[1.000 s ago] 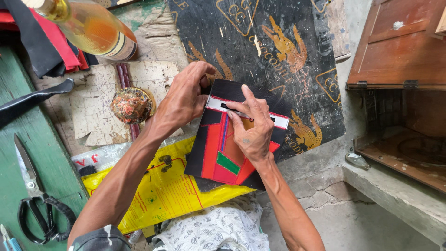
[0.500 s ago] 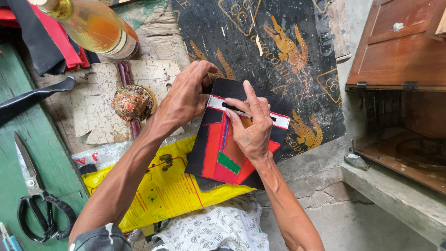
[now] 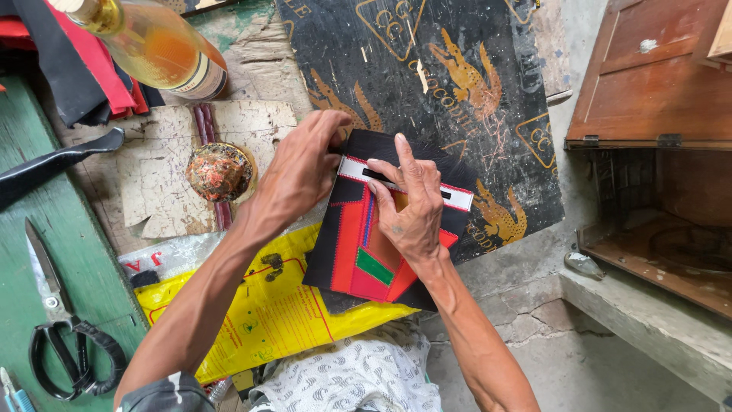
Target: The person aligns a black zipper along the top edge of a colorful patchwork pouch, presses the zipper tape against the edge, and folds the fabric over it. They pick up a knife to trim a small piece, apply glue from a red bottle, and press the seam to secure the zipper onto the pouch.
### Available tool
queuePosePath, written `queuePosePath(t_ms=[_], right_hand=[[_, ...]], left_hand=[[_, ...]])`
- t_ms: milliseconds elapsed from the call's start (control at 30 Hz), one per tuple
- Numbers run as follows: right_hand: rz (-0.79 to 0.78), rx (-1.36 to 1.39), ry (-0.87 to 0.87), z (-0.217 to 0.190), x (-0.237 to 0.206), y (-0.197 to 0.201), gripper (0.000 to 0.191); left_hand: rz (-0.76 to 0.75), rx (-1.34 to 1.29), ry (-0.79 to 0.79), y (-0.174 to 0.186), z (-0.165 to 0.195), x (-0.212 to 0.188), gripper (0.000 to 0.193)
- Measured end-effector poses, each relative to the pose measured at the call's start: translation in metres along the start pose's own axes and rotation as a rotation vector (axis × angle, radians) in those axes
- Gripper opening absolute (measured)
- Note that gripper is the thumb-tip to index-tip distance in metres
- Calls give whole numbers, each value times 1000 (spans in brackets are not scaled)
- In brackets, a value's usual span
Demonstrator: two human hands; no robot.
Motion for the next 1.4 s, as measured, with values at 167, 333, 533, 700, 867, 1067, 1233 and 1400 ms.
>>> queuePosePath(t_ms=[167, 333, 533, 700, 867, 1067, 1233, 1400], right_hand=[[11, 42, -40, 2, -3, 1, 76], [10, 175, -218, 14, -10, 13, 69], [87, -107, 52, 6, -11, 33, 60], [66, 129, -200, 29, -19, 49, 54], [163, -131, -37, 31, -23, 77, 51], [185, -36, -126, 43, -32, 99, 48], [204, -170, -39, 44, -39, 111, 42], [230, -142, -76, 48, -50, 116, 39]], left_hand=[[214, 171, -252, -1, 29, -28, 38], [276, 92, -267, -2, 19, -32, 20], [171, 172, -291, -14, 26, -40, 18], [197, 143, -293, -19, 39, -36, 11], [99, 126, -352, -48, 61, -41, 21], [85, 117, -308, -66, 71, -42, 16], [19, 93, -390, -100, 92, -49, 22], [16, 123, -343, -120, 93, -51, 11]])
Point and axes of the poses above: each hand's wrist, its own x-axis towards the middle knuckle, its own y-axis out of the back of the hand, z = x × y, the point moved 8 cm from there along x, towards the middle knuckle, and after that the axes turned 15 degrees about z, right-handed, at the moved point
